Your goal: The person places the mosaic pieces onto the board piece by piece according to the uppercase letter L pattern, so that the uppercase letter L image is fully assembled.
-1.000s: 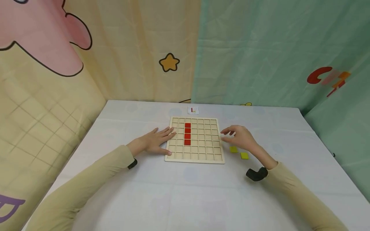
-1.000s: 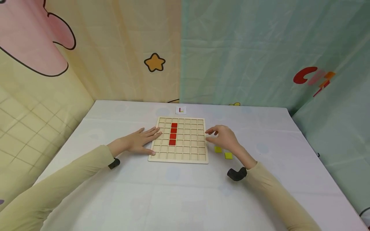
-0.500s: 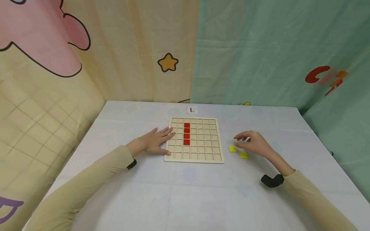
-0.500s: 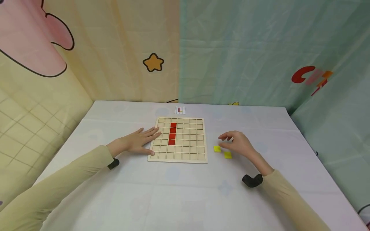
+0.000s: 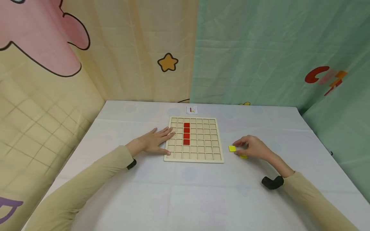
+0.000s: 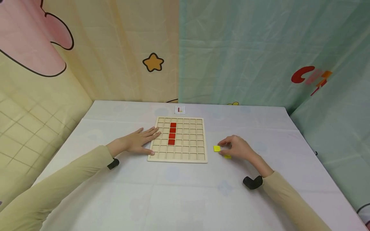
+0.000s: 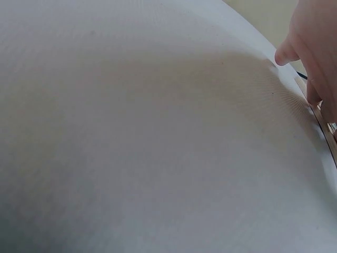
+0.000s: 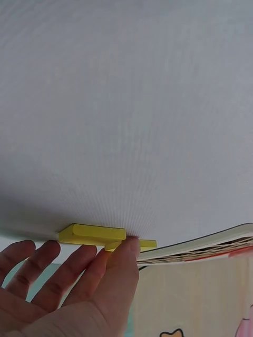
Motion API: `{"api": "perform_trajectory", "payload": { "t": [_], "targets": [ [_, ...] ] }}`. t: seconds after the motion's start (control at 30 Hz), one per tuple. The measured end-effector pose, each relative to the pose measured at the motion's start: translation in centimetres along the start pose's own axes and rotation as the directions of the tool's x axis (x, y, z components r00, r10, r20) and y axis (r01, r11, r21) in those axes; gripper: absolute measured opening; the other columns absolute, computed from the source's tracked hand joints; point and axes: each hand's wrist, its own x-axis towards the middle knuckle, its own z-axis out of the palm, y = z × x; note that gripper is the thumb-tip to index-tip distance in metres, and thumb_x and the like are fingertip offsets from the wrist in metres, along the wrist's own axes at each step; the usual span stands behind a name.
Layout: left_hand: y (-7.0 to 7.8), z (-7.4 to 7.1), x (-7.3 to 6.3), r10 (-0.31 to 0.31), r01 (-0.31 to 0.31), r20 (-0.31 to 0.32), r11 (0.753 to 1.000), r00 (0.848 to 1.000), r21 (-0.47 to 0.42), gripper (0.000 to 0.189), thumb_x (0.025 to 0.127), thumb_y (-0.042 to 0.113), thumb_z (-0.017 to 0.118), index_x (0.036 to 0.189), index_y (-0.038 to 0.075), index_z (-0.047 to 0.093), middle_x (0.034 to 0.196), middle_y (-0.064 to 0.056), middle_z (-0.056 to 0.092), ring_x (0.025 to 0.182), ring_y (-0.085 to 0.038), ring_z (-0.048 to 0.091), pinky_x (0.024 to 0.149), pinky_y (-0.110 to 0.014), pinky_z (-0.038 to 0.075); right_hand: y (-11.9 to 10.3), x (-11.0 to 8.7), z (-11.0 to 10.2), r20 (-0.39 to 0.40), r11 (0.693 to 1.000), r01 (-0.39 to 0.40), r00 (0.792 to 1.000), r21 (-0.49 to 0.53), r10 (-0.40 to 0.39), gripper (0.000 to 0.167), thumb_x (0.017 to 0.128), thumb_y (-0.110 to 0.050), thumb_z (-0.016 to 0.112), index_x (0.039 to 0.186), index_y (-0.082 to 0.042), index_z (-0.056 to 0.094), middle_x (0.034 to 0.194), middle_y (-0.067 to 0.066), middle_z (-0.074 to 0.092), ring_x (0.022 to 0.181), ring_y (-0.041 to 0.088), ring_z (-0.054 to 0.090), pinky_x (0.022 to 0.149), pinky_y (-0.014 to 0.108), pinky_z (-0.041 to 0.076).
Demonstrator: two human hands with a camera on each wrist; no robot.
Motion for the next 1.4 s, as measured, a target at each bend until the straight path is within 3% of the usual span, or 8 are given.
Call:
{"api": "perform_trajectory", "payload": {
  "t": [0.57,0.8,1.1,1.4],
  "targets": [
    [0.0,0.0,-0.1,-0.004,0.004,0.007,1.0,1.0,0.005,0.096,0.085,0.073,0.046,0.156,0.023,0.005,0.164,-0.002,-0.005,0.151,-0.023,-0.003,0.119,-0.058,0.003,-0.7,0.7,-0.4,0.03,0.995,0.01,1.0,-0.1,-0.007,0.022,0.077,-0.024,0.08,0.096,-0.013,0.077,0.094,0.0,0.074,0.086,0.015,0.061,0.07,0.028,0.048],
    [-0.1,0.1,-0.2,-0.008,0.008,0.011,1.0,1.0,0.009,0.097,0.084,0.074,0.046,0.156,0.023,0.004,0.164,-0.001,-0.006,0.151,-0.023,-0.003,0.119,-0.058,0.003,-1.9,1.6,-0.6,-0.018,0.992,-0.002,1.0,-0.123,0.0,0.023,0.076,-0.024,0.08,0.095,-0.012,0.077,0.09,-0.003,0.073,0.084,0.015,0.058,0.073,0.032,0.049],
    [0.1,-0.1,-0.1,0.0,0.0,0.009,1.0,1.0,0.009,0.096,0.086,0.073,0.046,0.156,0.024,0.004,0.164,-0.001,-0.006,0.151,-0.022,-0.004,0.119,-0.057,0.003,-3.5,3.2,0.2,-0.08,0.99,0.067,0.994,-0.127,-0.077,0.024,0.076,-0.026,0.081,0.095,-0.012,0.076,0.089,-0.002,0.073,0.083,0.017,0.06,0.073,0.032,0.05],
    [0.2,-0.2,-0.1,-0.002,0.002,0.013,1.0,1.0,0.016,0.095,0.087,0.071,0.046,0.156,0.023,0.003,0.164,-0.002,-0.006,0.151,-0.022,-0.004,0.119,-0.057,0.003,-5.4,4.9,1.1,-0.109,0.992,0.093,0.989,-0.083,-0.102,0.026,0.076,-0.026,0.081,0.096,-0.011,0.076,0.093,0.0,0.074,0.085,0.019,0.061,0.075,0.034,0.05]
  ]
}}
